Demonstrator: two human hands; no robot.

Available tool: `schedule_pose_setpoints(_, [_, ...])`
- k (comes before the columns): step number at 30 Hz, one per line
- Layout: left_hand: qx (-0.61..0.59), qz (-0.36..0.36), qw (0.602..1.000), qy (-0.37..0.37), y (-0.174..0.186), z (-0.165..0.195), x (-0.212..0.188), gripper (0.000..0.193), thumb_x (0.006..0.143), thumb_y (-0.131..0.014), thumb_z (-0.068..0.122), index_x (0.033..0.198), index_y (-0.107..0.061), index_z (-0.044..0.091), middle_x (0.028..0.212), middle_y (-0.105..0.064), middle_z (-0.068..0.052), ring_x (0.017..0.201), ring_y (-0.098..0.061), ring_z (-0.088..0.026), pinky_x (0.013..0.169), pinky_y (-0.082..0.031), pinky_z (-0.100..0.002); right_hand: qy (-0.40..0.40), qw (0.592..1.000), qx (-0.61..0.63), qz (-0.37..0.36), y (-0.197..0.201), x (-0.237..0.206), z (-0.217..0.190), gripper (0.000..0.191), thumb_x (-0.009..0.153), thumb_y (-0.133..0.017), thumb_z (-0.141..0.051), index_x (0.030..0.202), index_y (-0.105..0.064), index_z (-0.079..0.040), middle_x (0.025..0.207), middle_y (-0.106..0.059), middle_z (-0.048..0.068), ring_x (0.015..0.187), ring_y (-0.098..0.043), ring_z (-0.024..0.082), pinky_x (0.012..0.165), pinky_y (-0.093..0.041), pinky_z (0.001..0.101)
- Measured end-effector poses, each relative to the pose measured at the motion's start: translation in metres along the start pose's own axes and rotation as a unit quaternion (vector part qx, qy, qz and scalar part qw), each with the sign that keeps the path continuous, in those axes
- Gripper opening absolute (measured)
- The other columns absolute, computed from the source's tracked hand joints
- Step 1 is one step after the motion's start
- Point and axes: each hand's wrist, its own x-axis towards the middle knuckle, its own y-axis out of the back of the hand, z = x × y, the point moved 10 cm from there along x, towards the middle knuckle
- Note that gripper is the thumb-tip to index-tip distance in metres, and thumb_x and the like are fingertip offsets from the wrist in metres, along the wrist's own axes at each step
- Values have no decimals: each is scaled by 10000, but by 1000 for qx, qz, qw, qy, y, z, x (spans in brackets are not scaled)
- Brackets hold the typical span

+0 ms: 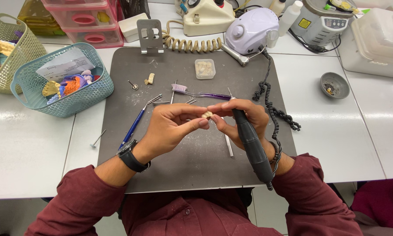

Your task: The person holds a small dental prosthesis in one hand and grinds and shapes it with a rotary handpiece, periodically changing the grinding bit and brushing debris off the workpiece. They continue refining the prosthesis surface with the rotary tool until the end of the clip.

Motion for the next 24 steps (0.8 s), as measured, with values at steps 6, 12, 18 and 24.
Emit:
schedule_pose_setpoints(6, [-15, -18, 1000, 9, -4, -3, 1, 386, 919, -737, 38, 1297, -665, 3, 1084, -768, -114, 987, -769, -168, 891, -663, -289, -18, 1000, -14, 5, 0, -3, 4, 344, 955, -770, 25, 1234, -576, -28, 1045, -753, 184, 1018, -783, 265, 864, -632, 359])
schedule_pose_setpoints(12, [10, 19, 1000, -18, -1, 1, -4, 283, 902, -775, 7, 1174, -715, -45, 1060, -780, -131, 978, -779, -187, 885, -670, -295, -13, 999, -44, 11, 1, -5, 3, 303, 980, -758, -10, 1235, -596, -28, 994, -761, 175, 986, -789, 242, 830, -678, 353])
schedule_pose_setpoints(18, [52, 69, 994, -64, 6, 9, -6, 162, 881, -804, 18, 981, -688, -35, 963, -793, -130, 926, -808, -197, 836, -689, -267, -107, 990, 89, -20, 1, -10, 6, 276, 1082, -671, -197, 1303, -663, -30, 1182, -557, 111, 902, -723, 147, 807, -653, 282])
schedule_pose_setpoints(24, [110, 69, 986, -104, 5, 18, -8, 158, 881, -819, 26, 970, -702, -32, 956, -800, -140, 912, -808, -190, 816, -689, -264, -96, 995, 11, -1, 6, -4, 1, 141, 1001, -716, -72, 1132, -747, -32, 1144, -611, 108, 848, -692, 118, 743, -620, 234])
